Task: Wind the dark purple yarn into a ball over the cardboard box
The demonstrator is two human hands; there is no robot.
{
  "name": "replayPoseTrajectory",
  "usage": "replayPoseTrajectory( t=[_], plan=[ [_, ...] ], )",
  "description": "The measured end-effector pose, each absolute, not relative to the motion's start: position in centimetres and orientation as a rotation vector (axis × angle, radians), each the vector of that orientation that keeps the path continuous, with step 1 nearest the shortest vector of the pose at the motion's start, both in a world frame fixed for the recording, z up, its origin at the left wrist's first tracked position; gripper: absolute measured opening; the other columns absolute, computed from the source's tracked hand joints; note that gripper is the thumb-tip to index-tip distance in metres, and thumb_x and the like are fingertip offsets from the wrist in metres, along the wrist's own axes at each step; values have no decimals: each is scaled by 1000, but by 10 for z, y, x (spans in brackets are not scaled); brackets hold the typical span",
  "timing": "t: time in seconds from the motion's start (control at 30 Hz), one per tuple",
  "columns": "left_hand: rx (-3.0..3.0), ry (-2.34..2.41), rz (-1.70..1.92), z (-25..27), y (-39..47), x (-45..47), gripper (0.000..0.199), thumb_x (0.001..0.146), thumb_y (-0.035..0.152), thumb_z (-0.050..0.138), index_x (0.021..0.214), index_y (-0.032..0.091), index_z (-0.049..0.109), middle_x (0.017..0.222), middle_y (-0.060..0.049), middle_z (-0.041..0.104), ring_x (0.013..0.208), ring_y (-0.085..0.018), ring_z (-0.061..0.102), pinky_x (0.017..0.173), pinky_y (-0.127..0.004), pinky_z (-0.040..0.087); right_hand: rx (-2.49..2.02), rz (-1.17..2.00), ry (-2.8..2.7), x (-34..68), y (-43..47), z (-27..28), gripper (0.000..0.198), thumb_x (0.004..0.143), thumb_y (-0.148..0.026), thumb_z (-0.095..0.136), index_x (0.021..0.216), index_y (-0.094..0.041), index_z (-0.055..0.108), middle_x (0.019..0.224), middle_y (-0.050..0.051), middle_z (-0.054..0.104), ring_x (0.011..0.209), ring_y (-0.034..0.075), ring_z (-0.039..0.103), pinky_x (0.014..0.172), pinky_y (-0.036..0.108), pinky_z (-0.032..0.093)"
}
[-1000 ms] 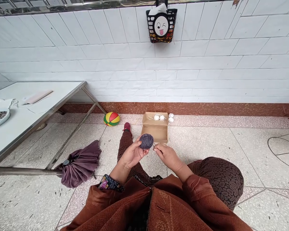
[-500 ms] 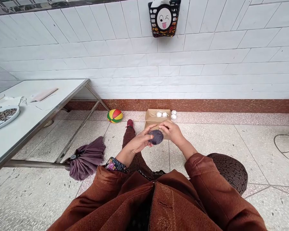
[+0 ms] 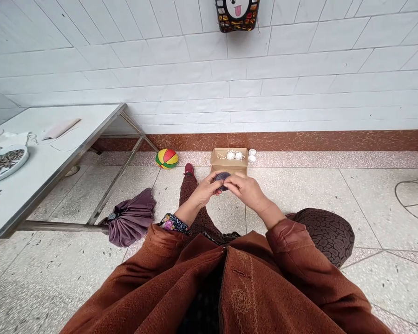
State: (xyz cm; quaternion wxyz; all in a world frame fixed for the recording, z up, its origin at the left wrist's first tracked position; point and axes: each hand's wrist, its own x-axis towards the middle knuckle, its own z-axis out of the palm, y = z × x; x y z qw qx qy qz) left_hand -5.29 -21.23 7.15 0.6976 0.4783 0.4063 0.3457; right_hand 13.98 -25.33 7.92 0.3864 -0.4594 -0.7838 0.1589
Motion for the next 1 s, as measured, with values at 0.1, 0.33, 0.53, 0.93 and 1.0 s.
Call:
replayPoseTrajectory(
  t=[0.1,0.33,0.53,0.93,1.0],
  plan=[
    [1099,849,748,65,-226,-50,52,80,37,77,128,23,64,115,-6,67,66,-6,54,56,-21,40,-1208,434,-1921,153,-240,77,21,102,-37,61,92,-25,74,88,5,69,84,20,66,77,33,51],
    [741,552,767,61,-244,-48,62,80,47,76,136,24,60,114,-8,67,72,-11,58,59,-24,46,-1320,629,-1679,151,-246,18,27,101,-41,53,88,-22,68,85,5,71,80,21,65,76,34,53],
    [638,657,900,53,-238,-55,57,77,43,80,125,20,60,91,-2,66,63,-9,54,59,-22,43,-1198,646,-1936,133,-278,16,25,104,-38,53,93,-23,70,90,6,71,85,21,67,79,35,53],
    [1036,825,746,55,-254,-53,56,88,53,66,132,20,60,115,-10,63,77,-13,58,62,-25,46,-1138,482,-1849,138,-259,57,19,103,-35,61,92,-25,73,87,5,69,83,21,66,78,34,54],
    [1063,810,702,54,-256,-53,58,89,53,63,138,21,55,119,-11,62,80,-14,60,65,-27,47,-1163,495,-1816,137,-260,53,19,102,-35,61,91,-25,72,86,4,68,83,21,66,78,34,55]
  ],
)
